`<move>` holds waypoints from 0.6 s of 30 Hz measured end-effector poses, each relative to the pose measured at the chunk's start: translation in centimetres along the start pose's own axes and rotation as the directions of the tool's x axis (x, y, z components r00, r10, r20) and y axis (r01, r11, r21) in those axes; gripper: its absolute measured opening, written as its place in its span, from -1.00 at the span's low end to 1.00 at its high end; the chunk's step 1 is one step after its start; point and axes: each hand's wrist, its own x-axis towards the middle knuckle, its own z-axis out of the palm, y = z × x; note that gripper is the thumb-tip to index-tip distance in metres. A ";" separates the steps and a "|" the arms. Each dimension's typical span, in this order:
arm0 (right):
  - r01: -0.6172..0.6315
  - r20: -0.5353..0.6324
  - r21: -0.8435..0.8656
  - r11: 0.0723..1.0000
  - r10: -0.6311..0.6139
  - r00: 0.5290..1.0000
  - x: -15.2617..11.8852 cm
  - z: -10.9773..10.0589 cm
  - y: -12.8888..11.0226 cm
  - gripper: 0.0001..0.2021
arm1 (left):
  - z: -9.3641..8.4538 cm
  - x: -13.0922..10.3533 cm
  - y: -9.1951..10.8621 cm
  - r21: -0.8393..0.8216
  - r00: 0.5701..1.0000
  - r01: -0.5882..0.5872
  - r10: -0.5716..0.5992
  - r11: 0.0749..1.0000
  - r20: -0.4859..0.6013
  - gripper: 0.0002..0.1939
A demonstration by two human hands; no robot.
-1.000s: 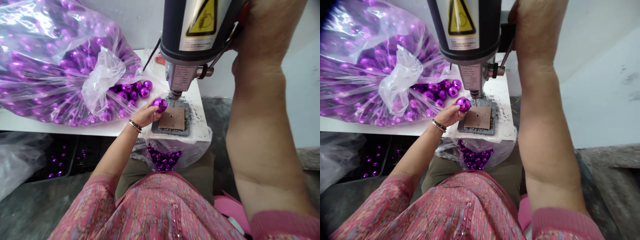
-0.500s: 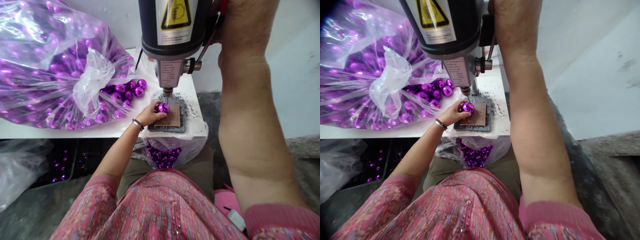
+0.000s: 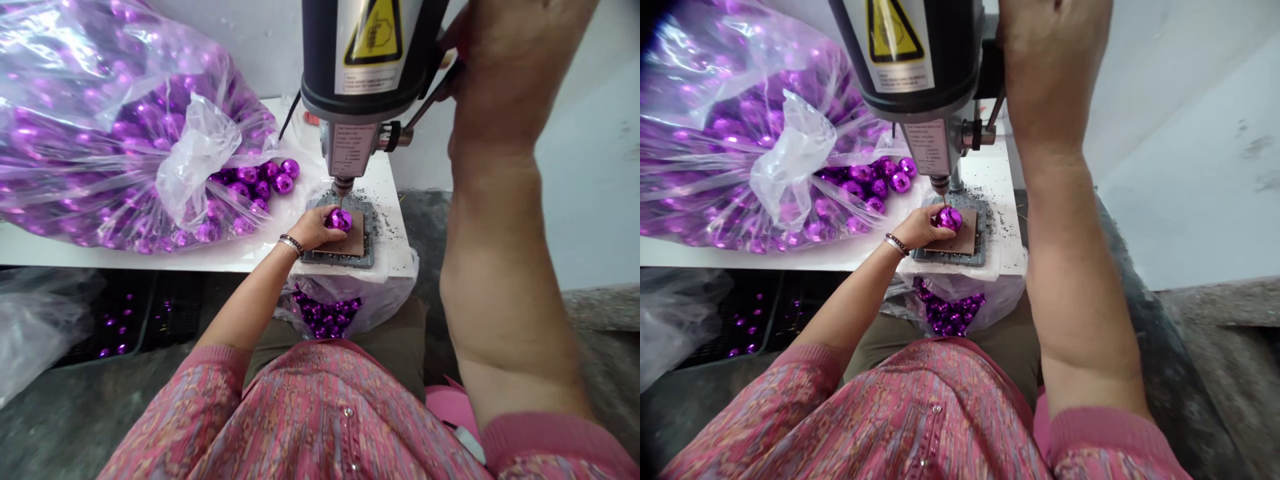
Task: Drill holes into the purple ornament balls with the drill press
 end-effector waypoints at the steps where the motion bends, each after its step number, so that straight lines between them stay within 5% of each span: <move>1: 0.033 -0.029 -0.042 0.999 -0.035 0.999 -0.9 -0.3 -0.3 -0.68 | 0.0 0.0 -0.1 -0.007 1.000 -0.007 0.007 1.000 -0.005 -0.35; 9: 0.277 0.005 -0.166 0.947 -0.280 0.960 -7.9 -2.1 1.2 -0.73 | 0.2 -0.1 -0.6 -0.052 0.999 -0.042 0.042 0.998 0.007 -0.39; 18: 0.358 -0.112 -0.275 0.892 -0.400 0.910 -10.6 -1.7 4.5 -0.59 | 0.5 -0.2 -0.8 -0.008 0.998 -0.061 0.061 0.998 -0.030 -0.44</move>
